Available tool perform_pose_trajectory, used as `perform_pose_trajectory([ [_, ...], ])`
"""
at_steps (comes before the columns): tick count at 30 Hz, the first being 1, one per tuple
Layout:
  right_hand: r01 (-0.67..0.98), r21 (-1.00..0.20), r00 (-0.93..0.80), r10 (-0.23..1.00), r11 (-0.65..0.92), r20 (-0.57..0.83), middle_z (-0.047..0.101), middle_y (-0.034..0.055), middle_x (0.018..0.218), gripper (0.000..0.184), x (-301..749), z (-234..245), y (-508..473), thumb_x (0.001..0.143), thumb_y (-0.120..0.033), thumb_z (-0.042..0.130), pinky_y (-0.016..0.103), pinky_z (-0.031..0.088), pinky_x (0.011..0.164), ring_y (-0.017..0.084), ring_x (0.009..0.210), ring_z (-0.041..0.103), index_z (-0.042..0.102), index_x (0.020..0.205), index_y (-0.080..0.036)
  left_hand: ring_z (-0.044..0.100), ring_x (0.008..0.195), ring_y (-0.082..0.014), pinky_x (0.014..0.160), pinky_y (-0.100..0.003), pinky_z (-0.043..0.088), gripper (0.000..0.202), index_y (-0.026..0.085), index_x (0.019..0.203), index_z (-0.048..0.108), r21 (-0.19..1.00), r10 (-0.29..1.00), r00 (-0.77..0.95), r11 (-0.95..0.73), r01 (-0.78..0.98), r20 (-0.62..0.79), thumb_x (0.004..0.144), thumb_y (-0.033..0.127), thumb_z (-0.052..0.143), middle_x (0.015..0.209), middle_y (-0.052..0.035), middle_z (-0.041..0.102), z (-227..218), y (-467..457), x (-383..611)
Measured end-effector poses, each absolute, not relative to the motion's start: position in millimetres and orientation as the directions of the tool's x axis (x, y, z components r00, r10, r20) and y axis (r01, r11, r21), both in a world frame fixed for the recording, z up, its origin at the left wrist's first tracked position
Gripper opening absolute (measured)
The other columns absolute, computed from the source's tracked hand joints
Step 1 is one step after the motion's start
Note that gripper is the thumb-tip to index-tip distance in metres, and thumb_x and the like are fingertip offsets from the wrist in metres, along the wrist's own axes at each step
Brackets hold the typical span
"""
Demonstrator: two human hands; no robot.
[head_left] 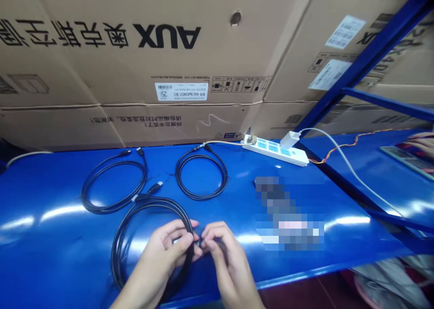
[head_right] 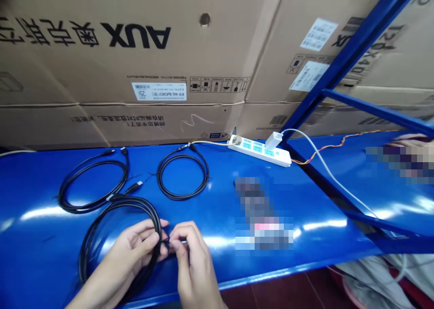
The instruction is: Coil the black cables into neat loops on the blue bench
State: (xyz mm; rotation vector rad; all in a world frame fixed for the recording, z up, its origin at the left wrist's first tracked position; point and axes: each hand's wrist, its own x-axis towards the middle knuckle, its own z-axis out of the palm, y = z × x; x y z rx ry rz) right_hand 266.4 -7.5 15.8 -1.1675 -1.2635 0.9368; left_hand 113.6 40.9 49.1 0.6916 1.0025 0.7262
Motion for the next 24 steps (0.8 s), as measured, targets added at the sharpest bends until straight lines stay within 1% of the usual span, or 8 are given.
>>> perform_pose_trajectory([
  [4, -0.048, -0.998, 0.17, 0.984, 0.052, 0.043, 0.066, 0.0046, 0.101, 0.027, 268.8, 17.8, -8.3, 0.107, -0.047, 0.049, 0.029, 0.057, 0.079, 0.019, 0.085, 0.069, 0.062, 0.1, -0.024, 0.069, 0.074, -0.0166, 0.074, -0.028, 0.056, 0.046, 0.023, 0.104, 0.078, 0.787, 0.802, 0.339, 0.576, -0.222, -0.491, 0.069, 0.049, 0.091, 0.085, -0.0006, 0.076, 50.0, 41.4, 112.7],
  [7, -0.051, -0.998, 0.184, 0.982, -0.025, -0.034, 0.07, 0.0057, 0.101, 0.028, 269.5, 21.2, -8.5, 0.1, -0.051, 0.061, 0.029, 0.059, 0.08, 0.02, 0.09, 0.071, 0.065, 0.106, -0.024, 0.071, 0.075, -0.0167, 0.077, -0.029, 0.057, 0.05, 0.022, 0.106, 0.078, 0.772, 0.804, 0.318, 0.582, -0.256, -0.502, 0.066, 0.049, 0.093, 0.088, -0.0009, 0.075, 50.6, 40.9, 110.2],
  [9, -0.048, -0.998, 0.158, 0.986, -0.043, -0.05, 0.072, 0.0066, 0.098, 0.033, 268.9, 23.4, -8.0, 0.095, -0.053, 0.068, 0.031, 0.06, 0.079, 0.022, 0.09, 0.072, 0.066, 0.11, -0.023, 0.071, 0.075, -0.0169, 0.076, -0.029, 0.056, 0.051, 0.021, 0.107, 0.077, 0.763, 0.804, 0.319, 0.586, -0.275, -0.502, 0.067, 0.048, 0.093, 0.086, -0.0014, 0.075, 50.9, 40.7, 109.1],
  [11, -0.072, -0.996, 0.121, 0.991, -0.056, -0.065, 0.074, 0.0057, 0.091, 0.038, 268.2, 24.4, -7.1, 0.093, -0.055, 0.07, 0.033, 0.061, 0.077, 0.022, 0.084, 0.074, 0.067, 0.111, -0.023, 0.07, 0.072, -0.0169, 0.073, -0.029, 0.056, 0.05, 0.021, 0.109, 0.076, 0.76, 0.802, 0.328, 0.587, -0.28, -0.499, 0.069, 0.047, 0.092, 0.084, -0.0017, 0.075, 51.5, 40.7, 109.0],
  [14, -0.129, -0.987, 0.07, 0.992, -0.095, -0.105, 0.075, 0.0029, 0.084, 0.036, 269.0, 22.9, -5.7, 0.092, -0.053, 0.071, 0.034, 0.06, 0.075, 0.022, 0.076, 0.076, 0.066, 0.111, -0.023, 0.069, 0.068, -0.0166, 0.067, -0.028, 0.054, 0.05, 0.021, 0.109, 0.076, 0.766, 0.804, 0.332, 0.582, -0.273, -0.493, 0.069, 0.047, 0.092, 0.082, -0.0011, 0.075, 52.5, 41.0, 110.2],
  [18, -0.164, -0.98, 0.043, 0.991, -0.115, -0.124, 0.073, 0.0025, 0.086, 0.034, 271.4, 18.9, -5.4, 0.091, -0.051, 0.073, 0.032, 0.059, 0.071, 0.021, 0.076, 0.075, 0.065, 0.109, -0.023, 0.066, 0.06, -0.0149, 0.054, -0.023, 0.043, 0.049, 0.02, 0.108, 0.076, 0.811, 0.813, 0.344, 0.551, -0.197, -0.469, 0.071, 0.049, 0.09, 0.078, -0.0009, 0.075, 51.4, 41.5, 111.6],
  [22, -0.194, -0.973, 0.103, 0.984, -0.121, -0.143, 0.07, 0.0023, 0.086, 0.04, 272.4, 19.5, -3.9, 0.09, -0.054, 0.074, 0.033, 0.058, 0.07, 0.021, 0.076, 0.071, 0.063, 0.113, -0.023, 0.068, 0.063, -0.0174, 0.056, -0.024, 0.043, 0.047, 0.019, 0.112, 0.074, 0.839, 0.802, 0.382, 0.533, -0.113, -0.459, 0.078, 0.05, 0.083, 0.068, -0.002, 0.075, 50.5, 42.6, 112.0],
  [24, -0.21, -0.97, 0.056, 0.989, -0.124, -0.138, 0.067, 0.0007, 0.086, 0.041, 274.2, 22.2, -1.1, 0.091, -0.055, 0.072, 0.033, 0.057, 0.069, 0.02, 0.074, 0.069, 0.059, 0.116, -0.025, 0.068, 0.062, -0.0178, 0.058, -0.025, 0.044, 0.045, 0.018, 0.112, 0.074, 0.847, 0.8, 0.391, 0.524, -0.087, -0.455, 0.079, 0.048, 0.082, 0.067, -0.002, 0.074, 51.2, 43.4, 112.7],
])
